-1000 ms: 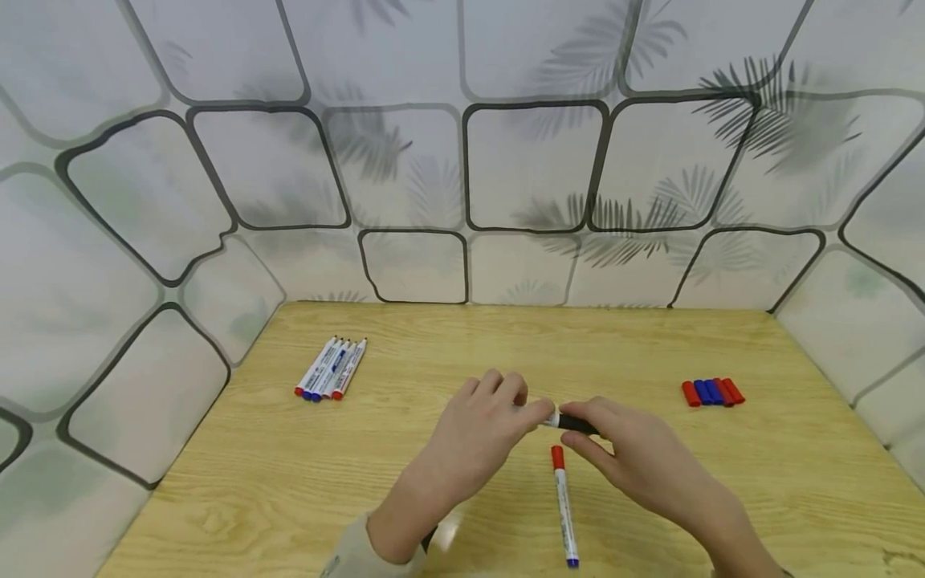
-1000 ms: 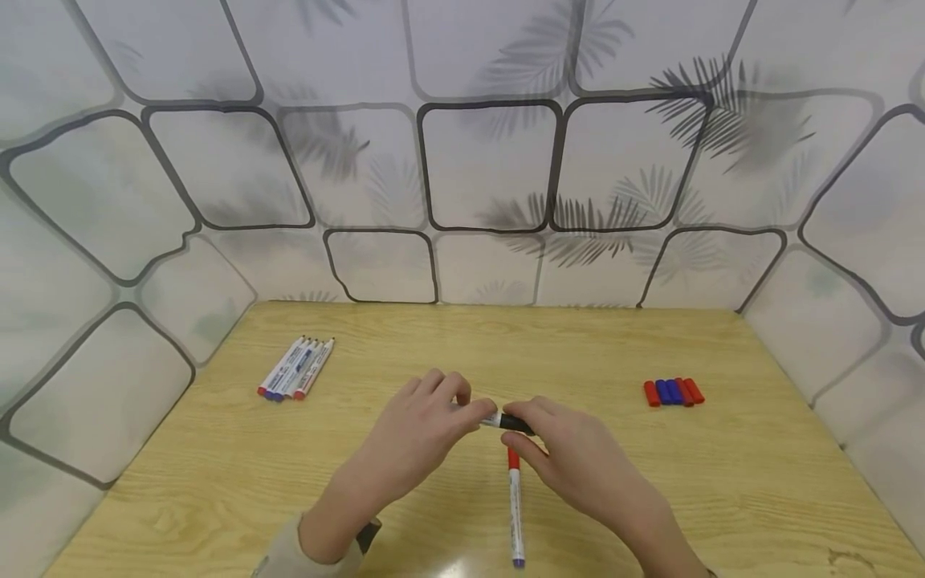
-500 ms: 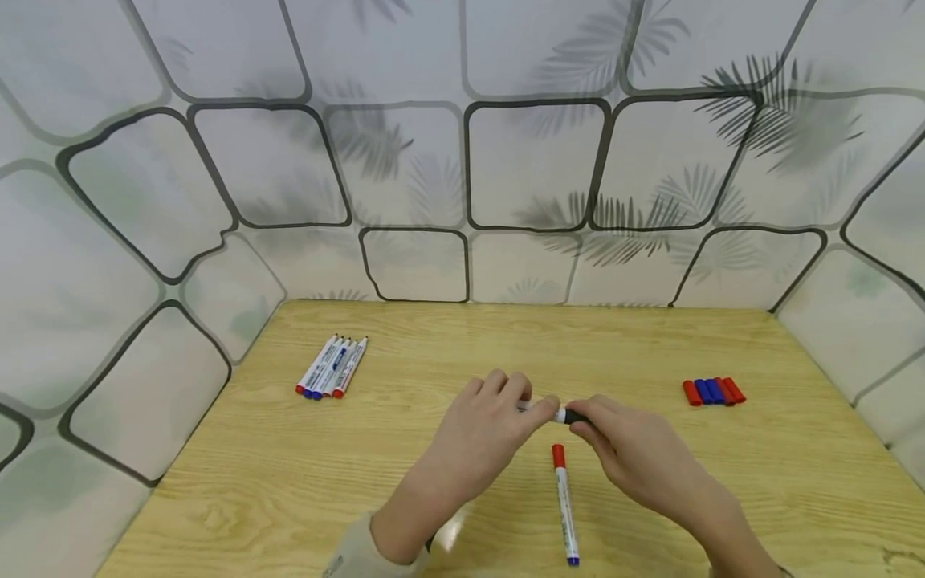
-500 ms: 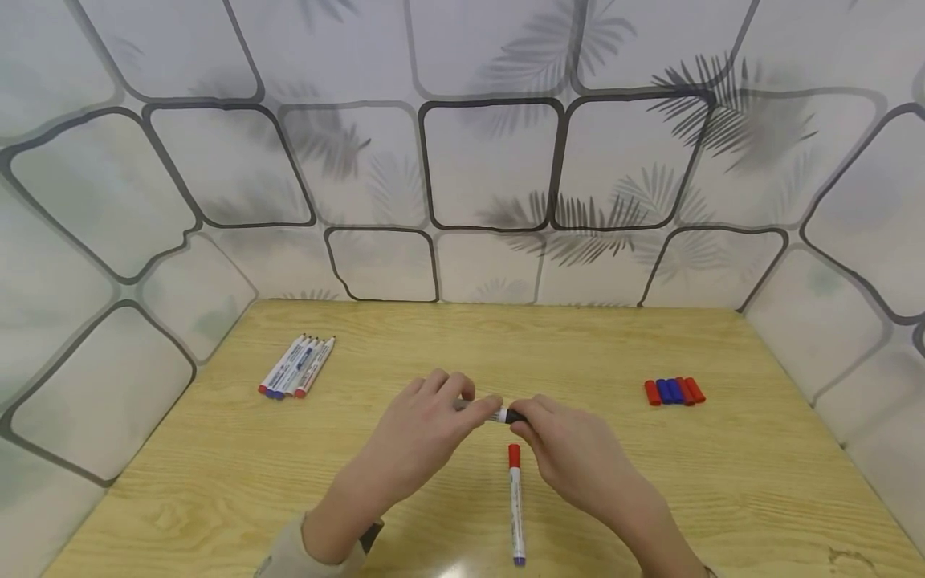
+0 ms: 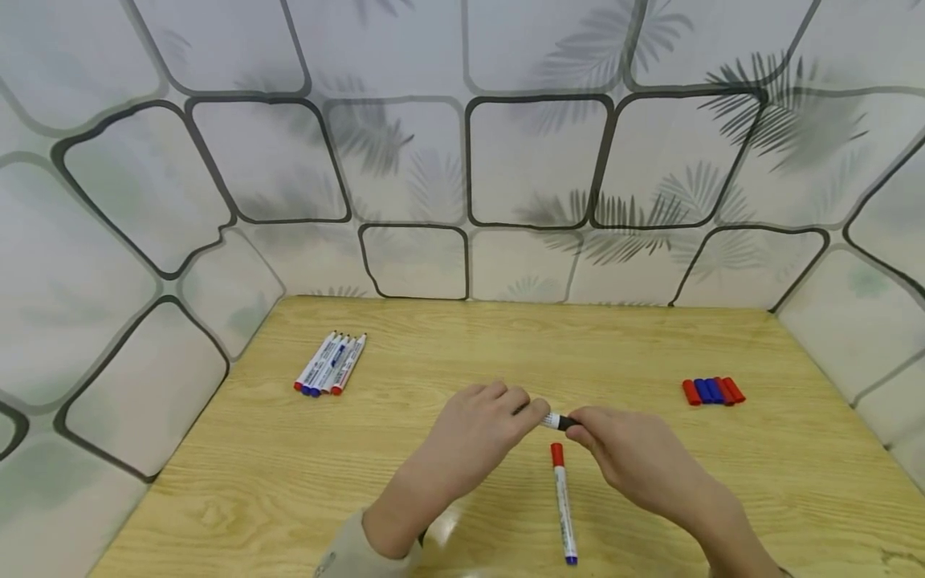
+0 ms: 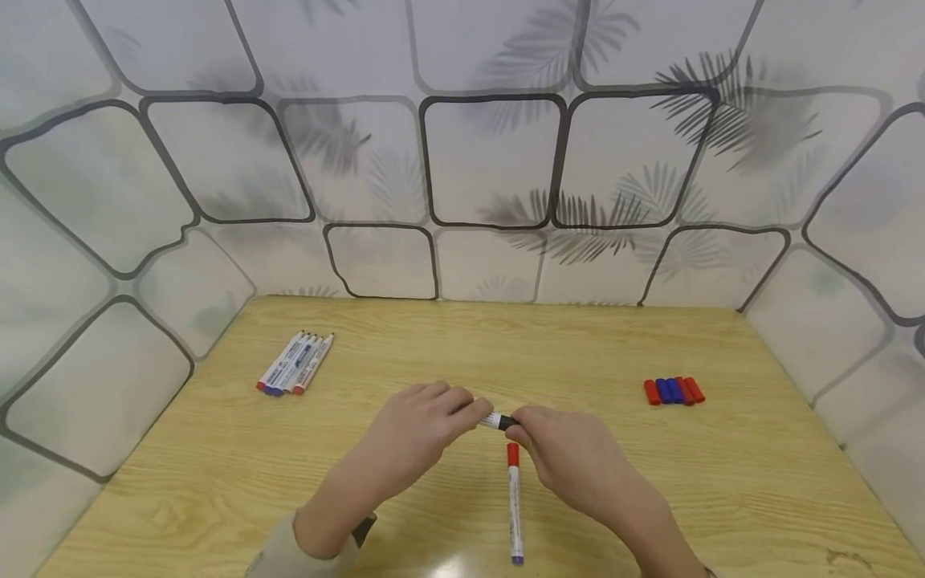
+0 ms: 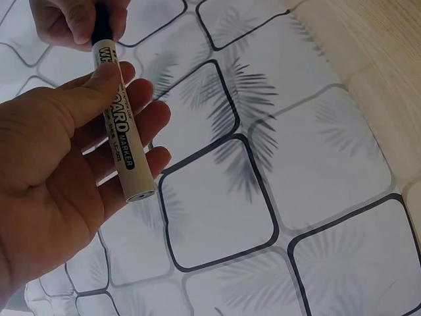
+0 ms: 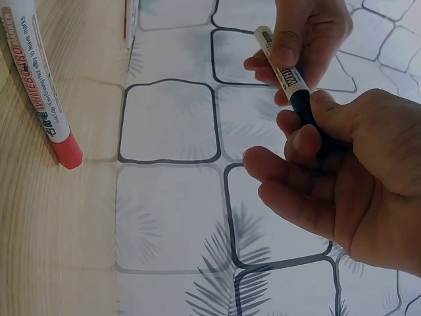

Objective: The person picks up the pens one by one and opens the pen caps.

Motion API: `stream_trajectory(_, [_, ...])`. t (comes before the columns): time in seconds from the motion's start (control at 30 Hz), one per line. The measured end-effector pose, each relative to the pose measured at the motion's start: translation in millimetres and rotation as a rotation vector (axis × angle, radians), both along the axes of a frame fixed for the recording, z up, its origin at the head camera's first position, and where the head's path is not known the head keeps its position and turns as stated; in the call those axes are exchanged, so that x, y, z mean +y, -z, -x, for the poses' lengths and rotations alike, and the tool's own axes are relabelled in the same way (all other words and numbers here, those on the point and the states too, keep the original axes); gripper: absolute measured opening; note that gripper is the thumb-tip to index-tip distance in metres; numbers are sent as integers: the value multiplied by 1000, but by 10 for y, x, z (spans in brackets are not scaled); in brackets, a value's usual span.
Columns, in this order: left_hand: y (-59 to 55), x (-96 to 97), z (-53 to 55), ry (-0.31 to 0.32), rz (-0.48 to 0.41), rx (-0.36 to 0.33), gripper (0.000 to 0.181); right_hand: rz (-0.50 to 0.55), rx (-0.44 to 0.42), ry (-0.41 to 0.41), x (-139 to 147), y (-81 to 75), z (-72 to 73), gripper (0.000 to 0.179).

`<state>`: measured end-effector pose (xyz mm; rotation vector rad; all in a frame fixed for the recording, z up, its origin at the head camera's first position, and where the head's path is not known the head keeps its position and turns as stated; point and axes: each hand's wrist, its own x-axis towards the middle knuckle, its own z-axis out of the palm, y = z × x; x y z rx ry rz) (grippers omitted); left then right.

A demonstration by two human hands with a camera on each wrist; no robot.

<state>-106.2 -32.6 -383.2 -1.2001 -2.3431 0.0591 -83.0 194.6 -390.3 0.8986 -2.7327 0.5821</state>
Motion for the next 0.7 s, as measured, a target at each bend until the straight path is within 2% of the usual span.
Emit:
stream_trajectory(0.1, [2,-8,-2,9,-10,-2,19,11,36,-35,11,14,16,5])
stream_trajectory(0.23, [0,-4,-22,-4,-12,-38,20,36,108,-85,18,45,45,6])
stream_trajectory(0.5, [-65,-8,-49,-33,41,-142,20,56,311,-163,-15,72,77,42])
stream_trajectory(0.7, [-137,-79,-38,-29,52,-216,22,18,404,-197,-32,33,99,46])
